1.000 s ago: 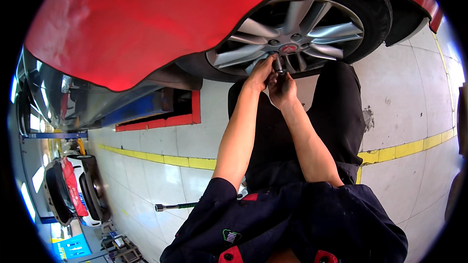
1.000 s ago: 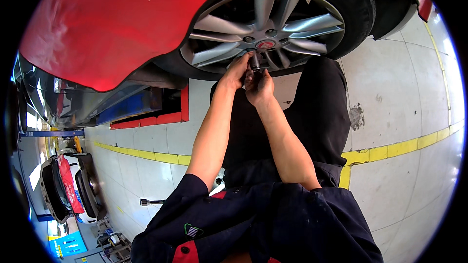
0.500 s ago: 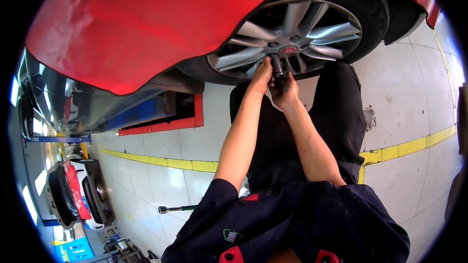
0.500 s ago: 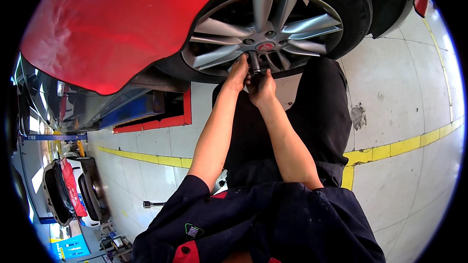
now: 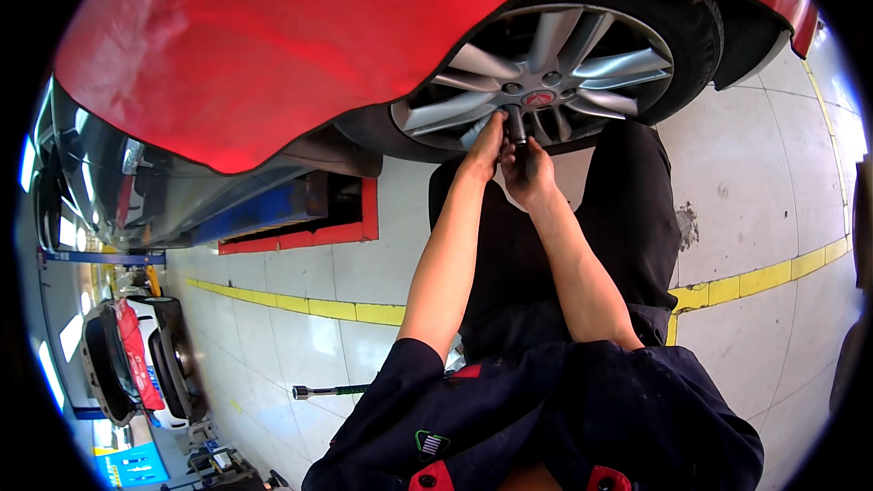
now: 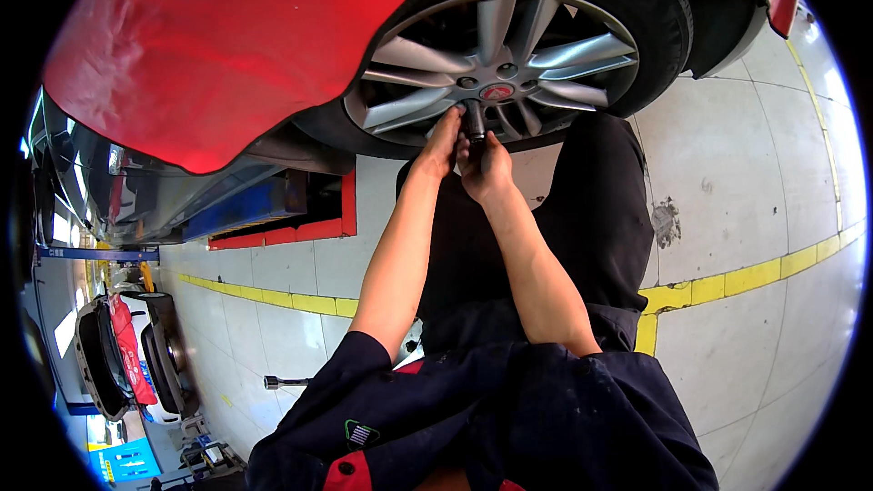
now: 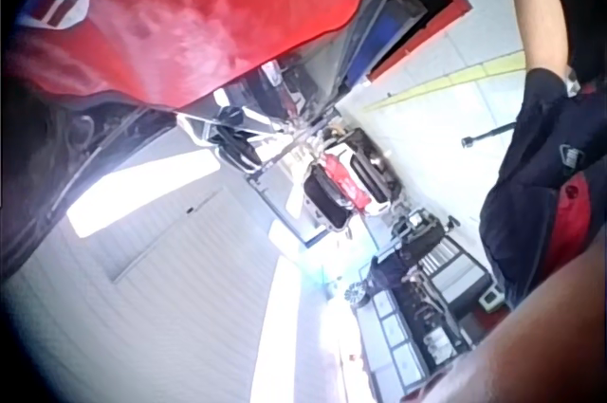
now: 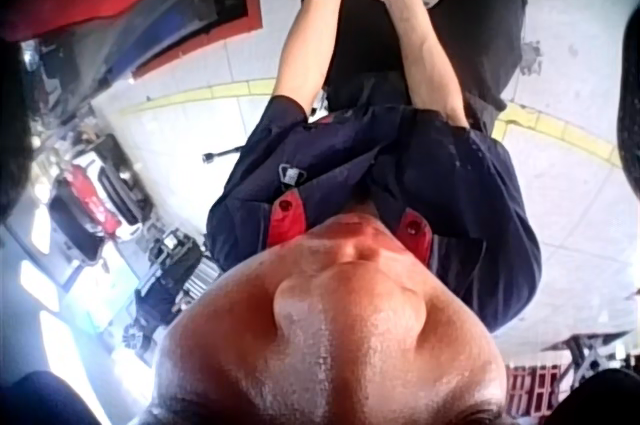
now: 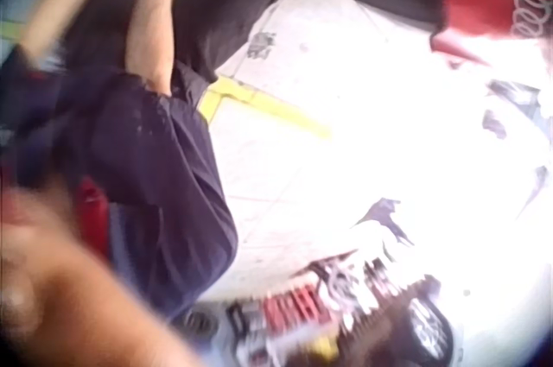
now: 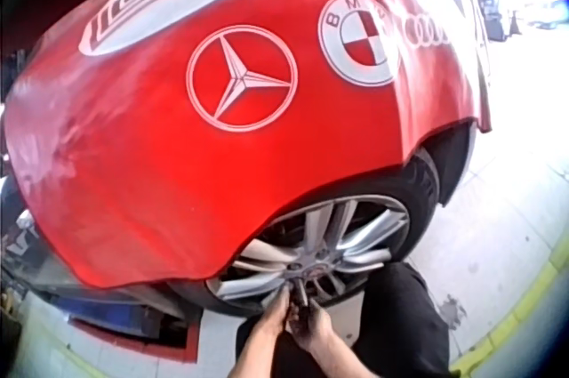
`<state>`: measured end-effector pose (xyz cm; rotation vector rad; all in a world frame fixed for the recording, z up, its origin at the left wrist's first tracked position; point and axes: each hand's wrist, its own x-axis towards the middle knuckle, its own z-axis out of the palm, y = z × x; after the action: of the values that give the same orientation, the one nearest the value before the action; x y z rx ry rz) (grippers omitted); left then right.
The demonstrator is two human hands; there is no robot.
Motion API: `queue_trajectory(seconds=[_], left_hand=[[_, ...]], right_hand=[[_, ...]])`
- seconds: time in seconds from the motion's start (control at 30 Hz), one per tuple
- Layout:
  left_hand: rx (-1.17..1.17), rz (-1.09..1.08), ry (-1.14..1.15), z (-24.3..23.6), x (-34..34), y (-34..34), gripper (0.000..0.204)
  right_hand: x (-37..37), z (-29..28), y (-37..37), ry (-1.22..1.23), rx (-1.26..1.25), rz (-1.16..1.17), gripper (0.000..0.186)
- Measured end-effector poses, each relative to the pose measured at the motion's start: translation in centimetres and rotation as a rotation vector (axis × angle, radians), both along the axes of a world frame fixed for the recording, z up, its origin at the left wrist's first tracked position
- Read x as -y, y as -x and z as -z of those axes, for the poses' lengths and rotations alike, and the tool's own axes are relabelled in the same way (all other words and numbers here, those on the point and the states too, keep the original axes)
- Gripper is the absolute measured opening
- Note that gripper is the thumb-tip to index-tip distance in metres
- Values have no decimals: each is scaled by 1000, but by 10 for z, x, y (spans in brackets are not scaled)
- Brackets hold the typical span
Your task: The person uses a lug wrench to loosen and remove lug nuts from a car wheel, then removes the tire and places it on a tire rack. The person repeats the process on another wheel, removing the lug nuts and the tire.
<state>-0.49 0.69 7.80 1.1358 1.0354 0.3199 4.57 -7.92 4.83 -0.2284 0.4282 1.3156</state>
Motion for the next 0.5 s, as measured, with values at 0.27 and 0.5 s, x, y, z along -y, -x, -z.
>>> queue_trajectory(seconds=[0.27,0.5], left_hand=[[23,-114,-188,3,0,1,36],[2,-49,54,-6,1,-6,32]], right_hand=[[4,-30,12,85,113,167,36],[0,-1,7,106,304,126,27]])
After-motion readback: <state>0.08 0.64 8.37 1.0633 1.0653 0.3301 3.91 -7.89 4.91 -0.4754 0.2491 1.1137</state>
